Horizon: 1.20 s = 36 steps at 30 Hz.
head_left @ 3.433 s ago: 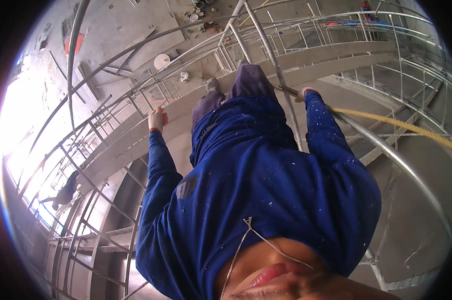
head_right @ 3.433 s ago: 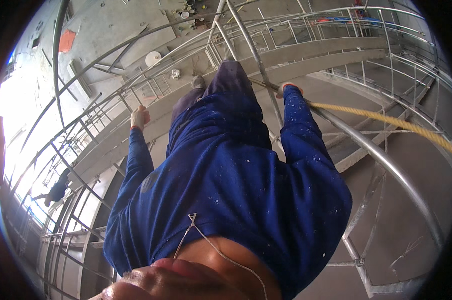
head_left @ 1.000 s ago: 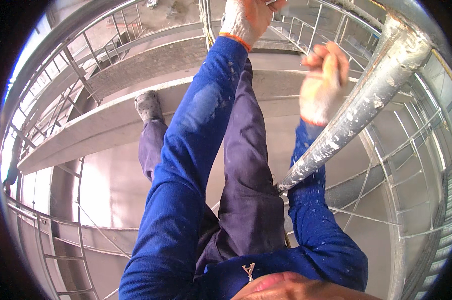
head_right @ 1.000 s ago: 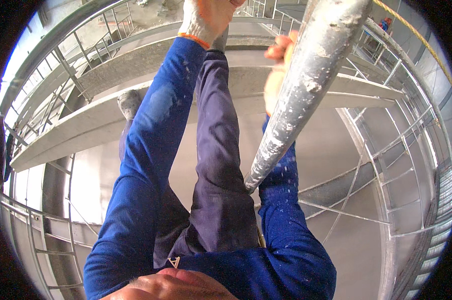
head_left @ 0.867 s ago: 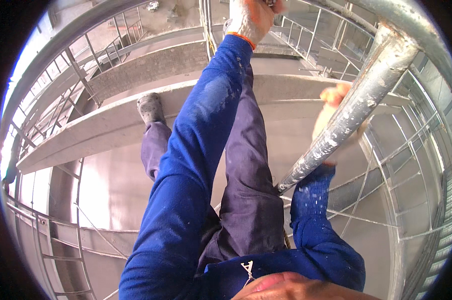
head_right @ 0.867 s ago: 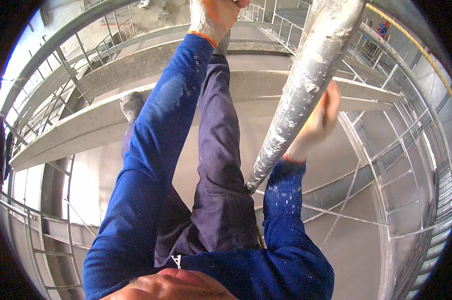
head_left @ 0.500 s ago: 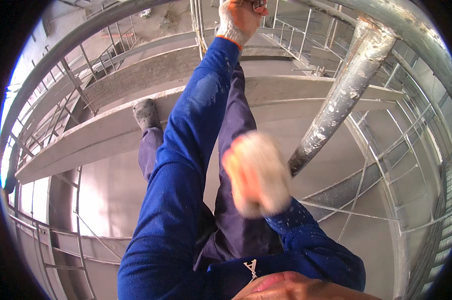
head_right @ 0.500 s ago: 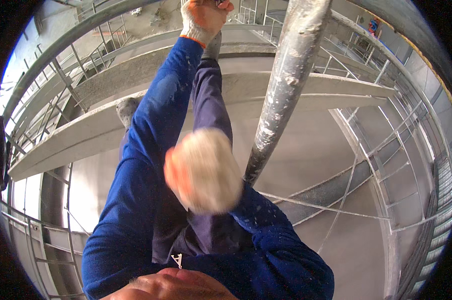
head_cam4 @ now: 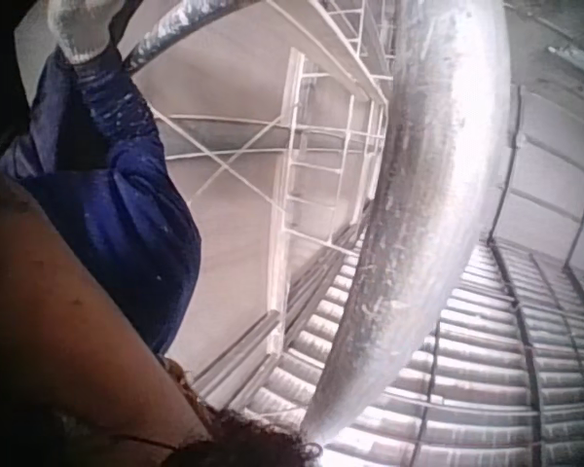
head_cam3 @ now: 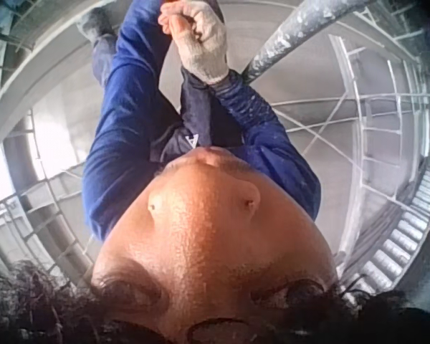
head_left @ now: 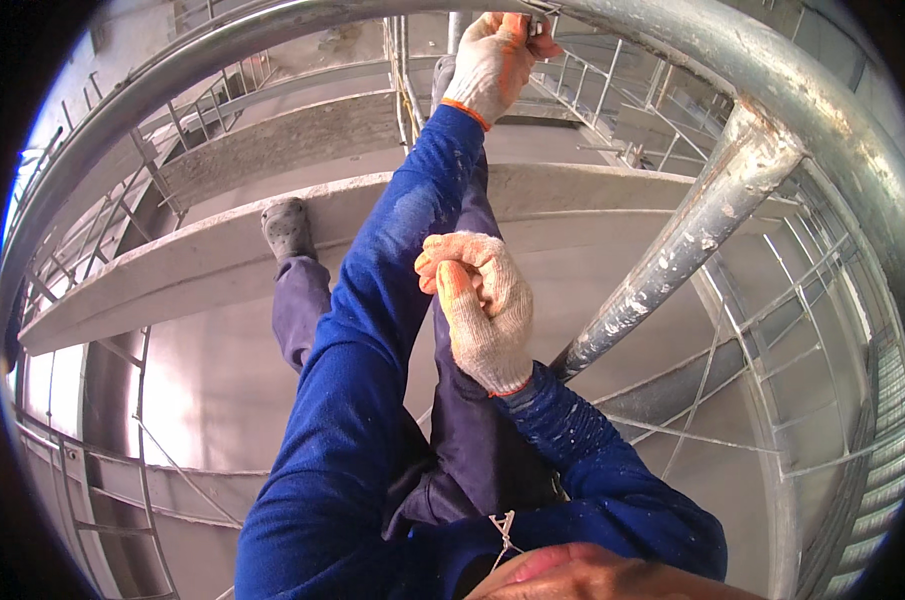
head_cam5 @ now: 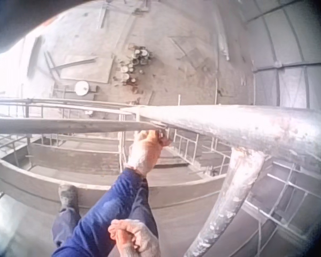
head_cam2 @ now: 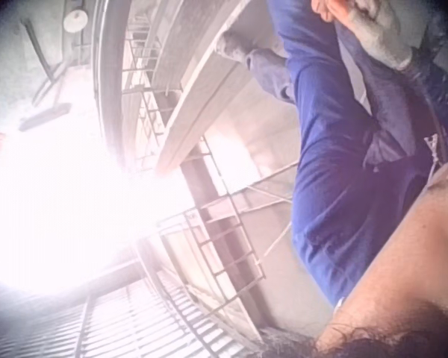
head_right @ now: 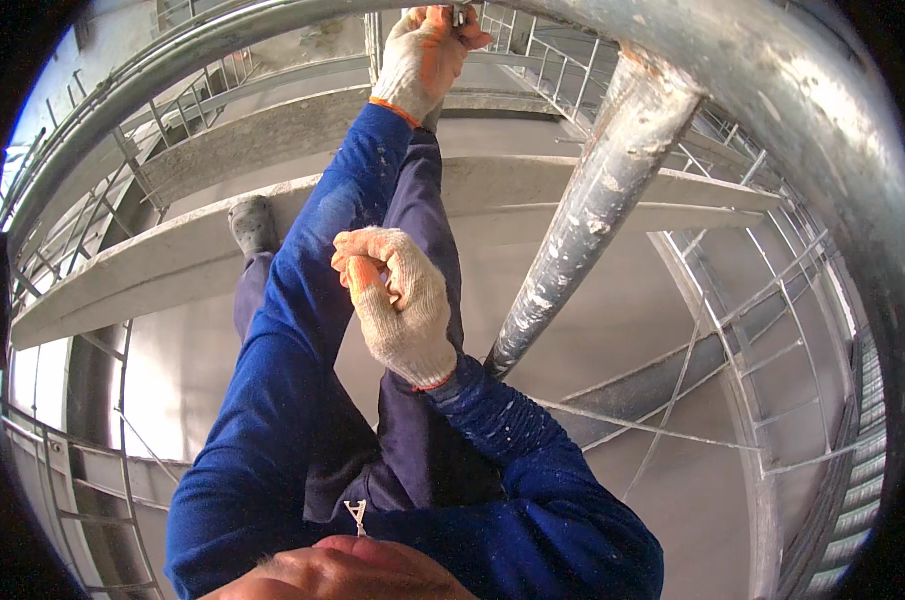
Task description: The person works on a metal scaffolding structure, using pliers to cut and remove wire ties and then tying new wire ties to secure metal poles. The person moves along the scaffolding while performing these actions.
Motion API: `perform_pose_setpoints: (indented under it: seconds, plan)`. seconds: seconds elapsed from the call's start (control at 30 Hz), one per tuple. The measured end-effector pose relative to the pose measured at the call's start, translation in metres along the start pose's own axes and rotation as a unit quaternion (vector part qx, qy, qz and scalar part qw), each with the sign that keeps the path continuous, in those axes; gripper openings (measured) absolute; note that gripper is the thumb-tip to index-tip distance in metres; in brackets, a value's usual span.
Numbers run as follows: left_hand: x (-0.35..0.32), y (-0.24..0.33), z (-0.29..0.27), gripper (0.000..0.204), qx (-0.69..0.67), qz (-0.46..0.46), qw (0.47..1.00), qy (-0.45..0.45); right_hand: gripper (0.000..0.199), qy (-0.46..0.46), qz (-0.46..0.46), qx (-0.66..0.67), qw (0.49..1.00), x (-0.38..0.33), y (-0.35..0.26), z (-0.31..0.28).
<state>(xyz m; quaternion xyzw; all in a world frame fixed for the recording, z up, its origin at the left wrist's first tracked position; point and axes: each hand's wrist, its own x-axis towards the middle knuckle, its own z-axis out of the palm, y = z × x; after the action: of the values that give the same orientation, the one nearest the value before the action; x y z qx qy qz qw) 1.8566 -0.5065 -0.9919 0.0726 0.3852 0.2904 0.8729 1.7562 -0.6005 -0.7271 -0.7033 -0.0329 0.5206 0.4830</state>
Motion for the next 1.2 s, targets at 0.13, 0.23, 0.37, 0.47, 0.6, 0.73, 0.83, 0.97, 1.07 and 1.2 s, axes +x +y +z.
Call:
perform_pose_setpoints:
  seconds: [0.13,0.23,0.37,0.47,0.6,0.73,0.83,0.97,1.07,1.2]
  plan:
    - [-0.002,0.003,0.003,0.032,0.253,0.094,0.954,0.128,0.017,0.005,-0.026,-0.003,1.0,0.005,0.002,0.001]
    - [-0.011,0.024,0.005,0.027,0.403,0.114,0.898,0.131,0.017,0.028,-0.005,-0.006,1.0,0.009,0.004,-0.004]
    - [-0.019,0.06,0.002,0.021,0.49,0.227,0.841,0.03,0.019,0.106,0.005,0.086,0.991,0.016,0.003,-0.006]
    - [0.008,0.045,-0.052,0.029,0.414,0.029,0.909,-0.04,0.024,0.03,0.041,-0.044,0.998,0.008,-0.054,-0.008]
    - [0.02,0.052,-0.043,0.034,-0.064,-0.124,0.967,-0.215,0.044,0.093,-0.431,-0.364,0.82,-0.013,-0.071,-0.066]
    - [0.029,0.051,-0.037,0.03,-0.157,-0.149,0.936,-0.276,0.086,0.29,-0.401,-0.453,0.741,0.013,-0.069,-0.074]
    - [0.031,0.051,-0.034,0.039,-0.121,-0.135,0.938,-0.296,0.132,0.376,-0.136,-0.302,0.865,0.011,-0.071,-0.067]
    - [0.022,0.052,-0.054,0.025,0.032,-0.139,0.967,-0.21,0.126,0.284,-0.259,-0.213,0.898,0.001,-0.047,-0.074]
    - [0.038,0.036,-0.06,0.026,0.042,-0.038,0.948,-0.314,0.116,0.249,-0.296,-0.17,0.906,0.001,-0.042,-0.078]
    - [0.036,0.057,-0.047,0.021,0.045,-0.096,0.948,-0.3,0.117,0.207,-0.297,-0.181,0.914,0.001,-0.045,-0.086]
